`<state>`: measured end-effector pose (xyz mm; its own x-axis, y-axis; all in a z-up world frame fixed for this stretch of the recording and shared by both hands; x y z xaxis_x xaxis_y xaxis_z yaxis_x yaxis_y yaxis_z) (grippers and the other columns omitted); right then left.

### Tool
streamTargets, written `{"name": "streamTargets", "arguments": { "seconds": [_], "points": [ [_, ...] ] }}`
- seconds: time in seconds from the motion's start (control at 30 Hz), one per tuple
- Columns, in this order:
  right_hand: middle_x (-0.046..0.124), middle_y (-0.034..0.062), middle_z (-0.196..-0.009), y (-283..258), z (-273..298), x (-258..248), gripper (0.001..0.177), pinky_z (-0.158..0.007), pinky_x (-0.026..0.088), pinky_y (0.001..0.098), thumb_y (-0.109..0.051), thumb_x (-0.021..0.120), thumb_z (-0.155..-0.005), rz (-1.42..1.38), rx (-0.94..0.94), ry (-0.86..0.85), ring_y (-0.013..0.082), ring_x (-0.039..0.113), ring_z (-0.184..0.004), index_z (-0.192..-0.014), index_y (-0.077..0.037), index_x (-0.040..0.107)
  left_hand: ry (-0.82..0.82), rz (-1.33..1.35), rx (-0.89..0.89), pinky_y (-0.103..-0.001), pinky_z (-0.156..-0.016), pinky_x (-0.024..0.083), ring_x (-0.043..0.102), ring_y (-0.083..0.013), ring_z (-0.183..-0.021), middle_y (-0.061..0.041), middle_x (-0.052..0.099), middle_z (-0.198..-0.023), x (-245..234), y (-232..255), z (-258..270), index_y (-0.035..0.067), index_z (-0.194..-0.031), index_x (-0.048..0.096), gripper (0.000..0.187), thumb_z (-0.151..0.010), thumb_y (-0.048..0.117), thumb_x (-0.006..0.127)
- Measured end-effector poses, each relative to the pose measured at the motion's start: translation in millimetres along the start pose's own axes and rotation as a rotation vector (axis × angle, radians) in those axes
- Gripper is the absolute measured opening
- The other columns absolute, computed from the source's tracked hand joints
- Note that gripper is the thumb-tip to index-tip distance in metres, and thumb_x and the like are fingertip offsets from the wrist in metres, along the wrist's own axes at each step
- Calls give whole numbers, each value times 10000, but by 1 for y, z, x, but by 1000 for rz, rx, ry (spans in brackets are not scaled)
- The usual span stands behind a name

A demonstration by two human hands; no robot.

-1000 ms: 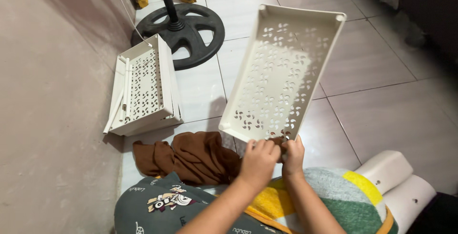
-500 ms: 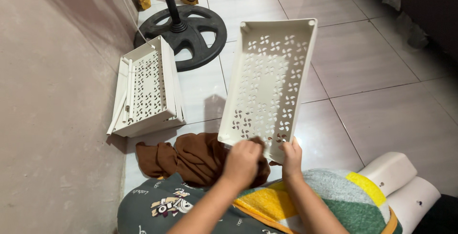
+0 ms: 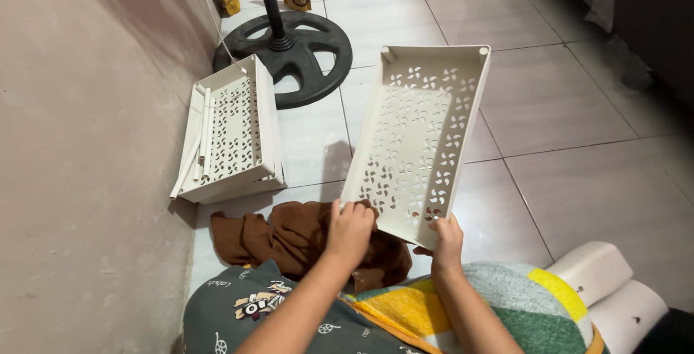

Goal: The person wipes a white perforated plastic tray with a brown cloth, then assembles a multi-tier rack by inserting white plastic rods into corner holes and stacking additional trays on top.

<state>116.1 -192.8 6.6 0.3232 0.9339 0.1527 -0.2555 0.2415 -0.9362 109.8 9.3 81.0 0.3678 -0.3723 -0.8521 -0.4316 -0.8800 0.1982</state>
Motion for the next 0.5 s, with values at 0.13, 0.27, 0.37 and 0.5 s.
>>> {"name": "streamTargets", "arguments": {
  "seconds": [0.13,0.27,0.37,0.5],
  "points": [
    [650,133,-909,6,-4,0,340,-471,546,391,-238,485,-836,-7,-43,-34,247,650,-691,-1078,-23,588,11,93,52,-451,-893,482,624,-304,-920,-99,641,-888,-4,40,2,78,-903,621,76,-830,78,642],
    [695,135,-946,15,-11,1,356,-542,591,361,-222,487,-844,-82,-110,-123,230,678,-730,-1113,-16,596,108,299,150,-424,-813,514,629,-317,-882,-117,622,-869,-22,81,9,24,-1079,663,314,-769,64,628],
    [663,127,-950,15,-14,-2,359,-572,581,336,-238,527,-879,-47,-148,-106,220,656,-743,-1132,6,596,66,317,142,-423,-816,510,640,-306,-917,-91,644,-901,-20,72,10,77,-918,623,113,-805,79,637],
    [654,111,-927,16,-6,-3,378,-472,555,371,-267,503,-835,27,-34,-69,243,673,-700,-1111,-29,603,37,190,146,-430,-804,507,633,-294,-898,-71,646,-876,-11,30,11,114,-893,646,104,-803,63,628]
  ]
}}
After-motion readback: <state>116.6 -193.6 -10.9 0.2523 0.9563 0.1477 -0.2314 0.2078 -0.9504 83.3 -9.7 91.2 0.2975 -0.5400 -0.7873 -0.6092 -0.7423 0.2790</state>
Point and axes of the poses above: each hand's wrist, its own z-axis away from the middle knuckle, its own x-axis out of the palm, y = z × x, the point moved 9 cm from there along -z, towards the middle knuckle
